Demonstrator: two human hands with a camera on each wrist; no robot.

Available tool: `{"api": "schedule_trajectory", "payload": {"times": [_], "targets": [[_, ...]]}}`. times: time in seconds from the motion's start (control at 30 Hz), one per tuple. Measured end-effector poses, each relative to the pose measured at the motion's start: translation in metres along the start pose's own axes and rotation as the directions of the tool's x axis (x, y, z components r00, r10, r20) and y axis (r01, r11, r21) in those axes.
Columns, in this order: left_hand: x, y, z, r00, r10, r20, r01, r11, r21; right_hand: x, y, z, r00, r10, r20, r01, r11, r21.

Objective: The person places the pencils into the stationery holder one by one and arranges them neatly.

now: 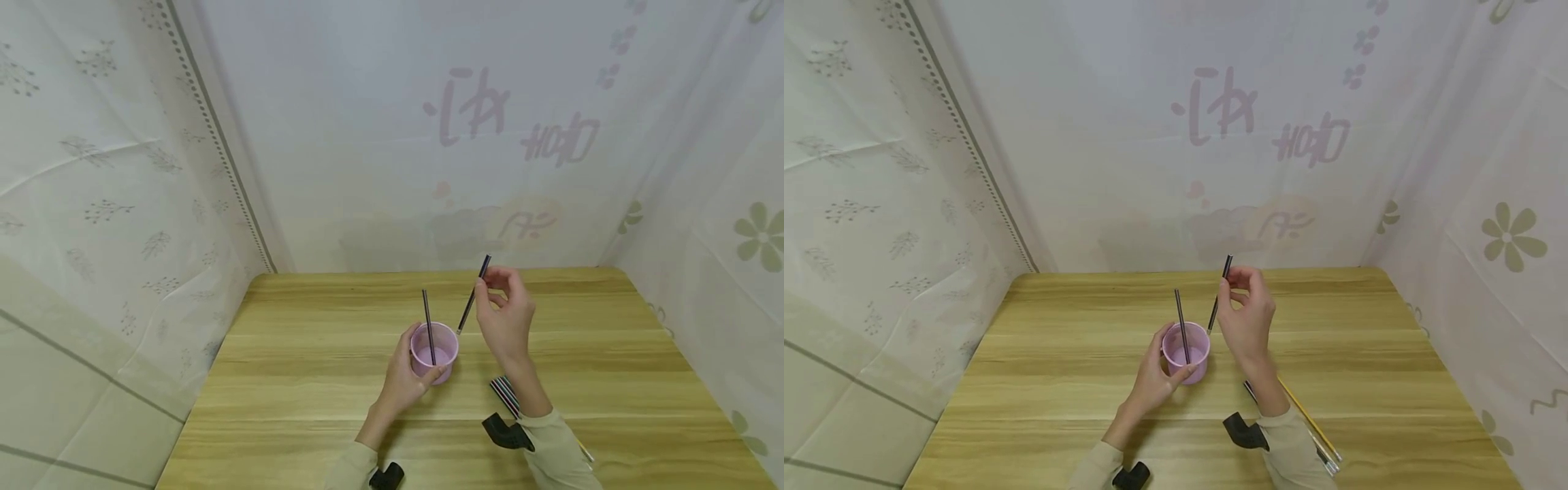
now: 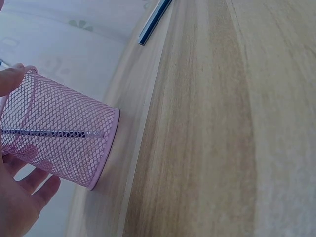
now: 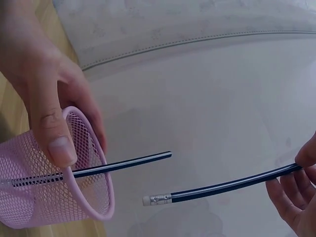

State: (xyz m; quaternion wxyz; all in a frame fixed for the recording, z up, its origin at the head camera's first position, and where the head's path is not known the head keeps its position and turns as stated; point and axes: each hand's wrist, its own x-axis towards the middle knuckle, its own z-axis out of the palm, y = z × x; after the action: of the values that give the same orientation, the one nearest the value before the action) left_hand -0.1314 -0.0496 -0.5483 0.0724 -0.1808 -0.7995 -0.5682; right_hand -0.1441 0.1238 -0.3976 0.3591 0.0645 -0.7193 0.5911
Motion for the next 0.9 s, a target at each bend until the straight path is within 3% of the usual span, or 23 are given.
{"api": "schedule_trajectory", "payload": {"times": [0.3, 0.57, 0.9], "targets": [[0.001, -0.002, 0.0, 1.0, 0.015, 0.003, -0.015, 1.0, 0.015, 0.0, -0.008, 0.019, 0.999, 0.005, 0.05, -0.002, 0.998, -0.063], [0.0, -0.005, 0.002, 1.0, 0.014, 0.014, -0.014, 1.0, 0.011, -0.006, 0.034, 0.031, 0.995, 0.035, 0.095, -0.023, 0.993, -0.118], [-0.001, -0.001, 0.001, 0.999, 0.033, 0.001, -0.033, 0.999, 0.018, -0.017, 0.053, 0.039, 0.982, 0.085, 0.171, -0.062, 0.989, -0.133]]}}
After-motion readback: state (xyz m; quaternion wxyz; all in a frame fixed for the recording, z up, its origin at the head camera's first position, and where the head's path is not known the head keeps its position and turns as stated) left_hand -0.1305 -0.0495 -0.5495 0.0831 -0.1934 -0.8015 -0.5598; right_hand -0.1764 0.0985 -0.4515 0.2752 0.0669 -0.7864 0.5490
